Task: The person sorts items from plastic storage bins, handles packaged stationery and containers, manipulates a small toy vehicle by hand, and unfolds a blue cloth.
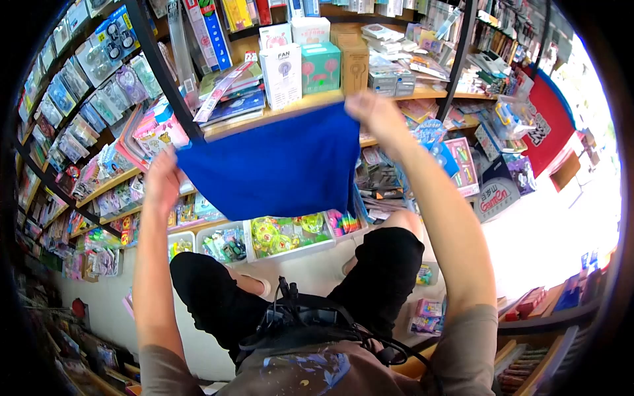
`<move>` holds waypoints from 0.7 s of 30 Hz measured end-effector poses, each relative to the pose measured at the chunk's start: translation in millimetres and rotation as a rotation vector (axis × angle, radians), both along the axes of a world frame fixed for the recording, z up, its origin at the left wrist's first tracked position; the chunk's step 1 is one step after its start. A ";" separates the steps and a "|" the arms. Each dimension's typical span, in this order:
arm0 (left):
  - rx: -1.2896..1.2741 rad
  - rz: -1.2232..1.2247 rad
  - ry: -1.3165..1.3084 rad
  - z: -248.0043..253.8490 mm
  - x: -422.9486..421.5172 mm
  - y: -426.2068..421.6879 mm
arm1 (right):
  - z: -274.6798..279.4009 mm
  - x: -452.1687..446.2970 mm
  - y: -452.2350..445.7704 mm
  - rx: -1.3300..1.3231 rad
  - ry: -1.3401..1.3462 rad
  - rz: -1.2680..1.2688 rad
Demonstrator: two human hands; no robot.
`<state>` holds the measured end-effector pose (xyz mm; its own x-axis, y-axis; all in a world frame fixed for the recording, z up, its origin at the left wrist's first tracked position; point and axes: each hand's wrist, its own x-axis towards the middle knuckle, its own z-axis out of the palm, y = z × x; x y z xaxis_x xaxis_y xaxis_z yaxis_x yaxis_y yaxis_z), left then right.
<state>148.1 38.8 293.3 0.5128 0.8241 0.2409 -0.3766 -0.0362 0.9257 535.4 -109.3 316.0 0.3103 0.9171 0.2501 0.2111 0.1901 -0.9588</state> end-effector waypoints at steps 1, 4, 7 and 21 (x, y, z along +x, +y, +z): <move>-0.007 0.018 -0.167 23.1 10.3 -0.5 | 24.6 15.0 4.2 0.078 0.202 0.363; -0.234 -0.220 -0.150 -33.5 17.1 11.3 | 24.2 -5.3 0.1 0.040 0.656 0.458; -0.550 -0.172 -0.126 -107.0 30.5 -37.5 | -69.8 -46.5 -36.8 -0.244 0.681 0.296; -0.656 -0.228 0.587 -167.4 -6.6 -56.5 | -233.6 -31.7 -54.0 -0.725 0.262 0.072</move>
<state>141.5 -17.7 125.9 0.5727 0.5672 -0.5919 0.2286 0.5829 0.7797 503.7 -163.3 82.4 0.2101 0.8437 -0.4940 -0.0289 -0.4997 -0.8657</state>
